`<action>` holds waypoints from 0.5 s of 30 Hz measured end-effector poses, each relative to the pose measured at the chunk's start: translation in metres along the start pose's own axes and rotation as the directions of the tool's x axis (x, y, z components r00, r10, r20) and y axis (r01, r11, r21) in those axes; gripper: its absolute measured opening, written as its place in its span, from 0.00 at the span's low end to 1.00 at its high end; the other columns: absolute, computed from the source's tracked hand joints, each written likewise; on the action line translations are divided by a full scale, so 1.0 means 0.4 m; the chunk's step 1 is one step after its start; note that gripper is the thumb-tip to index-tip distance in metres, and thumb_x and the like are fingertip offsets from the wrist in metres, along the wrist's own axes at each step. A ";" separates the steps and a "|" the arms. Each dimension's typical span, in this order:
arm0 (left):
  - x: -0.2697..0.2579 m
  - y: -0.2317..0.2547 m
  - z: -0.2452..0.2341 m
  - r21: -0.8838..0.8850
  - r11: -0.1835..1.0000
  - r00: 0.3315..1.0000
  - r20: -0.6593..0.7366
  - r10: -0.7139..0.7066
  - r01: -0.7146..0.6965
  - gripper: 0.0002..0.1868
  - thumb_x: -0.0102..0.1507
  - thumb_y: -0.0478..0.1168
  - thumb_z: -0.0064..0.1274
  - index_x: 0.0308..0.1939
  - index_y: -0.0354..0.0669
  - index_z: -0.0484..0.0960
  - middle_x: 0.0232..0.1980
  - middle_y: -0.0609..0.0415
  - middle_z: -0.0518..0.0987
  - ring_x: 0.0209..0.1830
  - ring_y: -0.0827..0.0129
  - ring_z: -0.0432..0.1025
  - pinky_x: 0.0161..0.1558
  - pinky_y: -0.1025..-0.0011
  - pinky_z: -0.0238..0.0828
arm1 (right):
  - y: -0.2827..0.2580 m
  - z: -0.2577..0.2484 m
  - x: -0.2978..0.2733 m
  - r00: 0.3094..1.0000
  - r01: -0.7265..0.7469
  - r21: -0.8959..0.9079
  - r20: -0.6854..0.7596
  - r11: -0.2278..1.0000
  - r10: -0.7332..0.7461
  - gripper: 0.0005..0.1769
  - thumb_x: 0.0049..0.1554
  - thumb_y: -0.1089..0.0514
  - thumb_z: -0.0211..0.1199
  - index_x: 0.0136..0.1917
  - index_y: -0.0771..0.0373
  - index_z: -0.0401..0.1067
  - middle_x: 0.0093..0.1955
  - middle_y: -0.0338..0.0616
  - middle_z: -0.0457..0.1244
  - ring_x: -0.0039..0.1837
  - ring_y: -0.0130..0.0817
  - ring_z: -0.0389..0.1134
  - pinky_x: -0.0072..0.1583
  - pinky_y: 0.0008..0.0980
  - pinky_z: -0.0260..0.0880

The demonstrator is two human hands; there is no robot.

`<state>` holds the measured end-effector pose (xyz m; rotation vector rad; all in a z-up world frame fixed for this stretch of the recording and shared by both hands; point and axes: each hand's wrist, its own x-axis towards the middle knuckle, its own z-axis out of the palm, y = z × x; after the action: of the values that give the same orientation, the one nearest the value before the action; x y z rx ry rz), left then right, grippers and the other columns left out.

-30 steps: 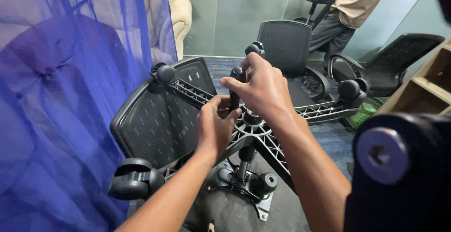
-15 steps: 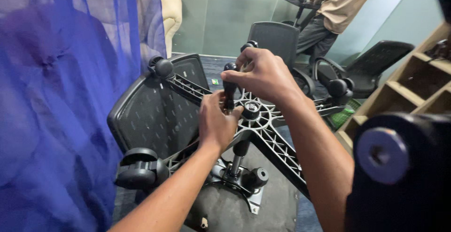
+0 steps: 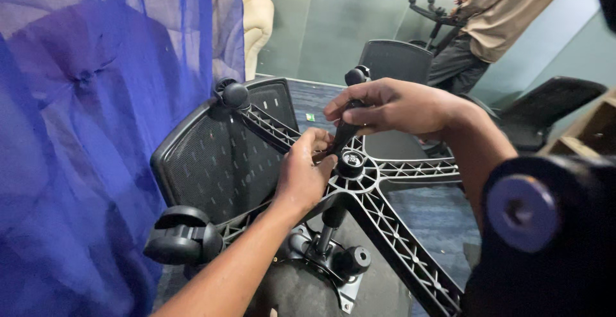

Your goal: The person attaches caster wheels to the base of an office chair. They insert each wheel into the base sockets and press down to secure them in place.

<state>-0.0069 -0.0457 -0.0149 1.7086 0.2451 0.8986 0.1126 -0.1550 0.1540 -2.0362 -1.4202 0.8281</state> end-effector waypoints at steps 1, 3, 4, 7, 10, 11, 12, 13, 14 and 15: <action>0.002 0.003 0.004 -0.015 0.999 0.999 0.011 -0.033 0.033 0.15 0.58 0.28 0.58 0.48 0.39 0.76 0.45 0.52 0.84 0.46 0.67 0.81 0.46 0.68 0.75 | 0.007 -0.006 0.001 0.999 0.035 0.033 0.030 0.999 -0.036 0.21 0.61 0.58 0.57 0.67 0.57 0.72 0.59 0.35 0.71 0.58 0.23 0.69 0.60 0.27 0.70; -0.005 0.010 0.009 0.004 0.998 0.998 -0.011 -0.067 0.067 0.14 0.58 0.29 0.57 0.47 0.39 0.76 0.44 0.53 0.83 0.43 0.68 0.81 0.45 0.69 0.76 | 0.025 -0.015 0.005 0.989 0.103 0.104 0.098 0.989 -0.113 0.22 0.60 0.59 0.58 0.67 0.58 0.71 0.60 0.33 0.69 0.61 0.20 0.68 0.62 0.25 0.68; -0.006 0.016 0.012 0.033 0.998 0.998 -0.034 -0.056 0.057 0.14 0.58 0.29 0.57 0.47 0.39 0.77 0.44 0.53 0.83 0.42 0.68 0.80 0.44 0.69 0.76 | 0.035 -0.021 0.005 0.987 0.116 0.109 0.098 0.987 -0.127 0.22 0.60 0.59 0.58 0.67 0.58 0.72 0.60 0.33 0.70 0.59 0.21 0.67 0.60 0.25 0.68; -0.008 0.036 0.030 0.117 0.992 0.995 -0.098 -0.036 0.047 0.14 0.58 0.29 0.57 0.47 0.38 0.77 0.43 0.52 0.83 0.41 0.68 0.80 0.44 0.69 0.76 | 0.071 -0.033 0.015 0.975 0.174 0.191 0.104 0.966 -0.196 0.21 0.60 0.58 0.60 0.66 0.60 0.73 0.58 0.35 0.70 0.56 0.22 0.68 0.57 0.25 0.69; -0.015 0.045 0.052 0.178 0.984 0.981 -0.192 0.027 0.008 0.17 0.56 0.33 0.63 0.48 0.37 0.78 0.44 0.51 0.82 0.41 0.67 0.80 0.44 0.69 0.76 | 0.112 -0.021 0.038 0.963 0.257 0.264 0.009 0.930 -0.269 0.20 0.58 0.54 0.65 0.62 0.63 0.75 0.52 0.37 0.70 0.52 0.22 0.69 0.54 0.24 0.69; -0.019 0.043 0.061 0.197 0.980 0.973 -0.224 0.056 -0.011 0.19 0.55 0.34 0.65 0.49 0.37 0.78 0.45 0.51 0.81 0.41 0.68 0.79 0.44 0.69 0.76 | 0.127 -0.004 0.048 0.961 0.274 0.206 -0.084 0.939 -0.262 0.19 0.58 0.52 0.67 0.59 0.64 0.77 0.48 0.39 0.70 0.49 0.24 0.69 0.51 0.25 0.69; -0.014 0.046 0.069 0.220 0.974 0.970 -0.243 0.002 0.053 0.18 0.56 0.35 0.65 0.48 0.38 0.80 0.45 0.52 0.83 0.41 0.70 0.80 0.45 0.70 0.76 | 0.139 0.003 0.057 0.950 0.283 0.152 -0.177 0.947 -0.255 0.19 0.57 0.51 0.69 0.57 0.65 0.79 0.44 0.41 0.70 0.45 0.26 0.69 0.48 0.26 0.69; -0.006 0.049 0.077 0.240 0.964 0.963 -0.265 -0.051 0.117 0.16 0.57 0.35 0.64 0.48 0.39 0.81 0.45 0.53 0.85 0.41 0.72 0.81 0.45 0.71 0.76 | 0.148 0.010 0.068 0.939 0.277 0.108 -0.242 0.955 -0.245 0.19 0.57 0.50 0.70 0.55 0.66 0.79 0.43 0.41 0.70 0.45 0.26 0.69 0.48 0.27 0.69; 0.001 0.046 0.081 0.256 0.950 0.952 -0.290 -0.100 0.178 0.15 0.57 0.36 0.64 0.48 0.41 0.83 0.44 0.55 0.87 0.41 0.74 0.81 0.45 0.73 0.76 | 0.155 0.022 0.080 0.922 0.268 0.060 -0.305 0.961 -0.238 0.19 0.57 0.48 0.70 0.53 0.66 0.79 0.42 0.41 0.70 0.44 0.26 0.69 0.48 0.27 0.70; 0.005 0.041 0.083 0.242 0.954 0.953 -0.284 -0.102 0.174 0.17 0.57 0.35 0.63 0.50 0.41 0.81 0.45 0.55 0.86 0.41 0.75 0.81 0.45 0.74 0.76 | 0.162 0.028 0.086 0.900 0.256 0.014 -0.368 0.966 -0.233 0.20 0.57 0.47 0.71 0.51 0.66 0.79 0.41 0.42 0.70 0.44 0.26 0.68 0.47 0.28 0.71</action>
<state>0.0120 -0.0746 -0.0018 1.7834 0.6876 1.0263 0.1544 -0.1421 0.0939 -1.7985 -1.3783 0.3586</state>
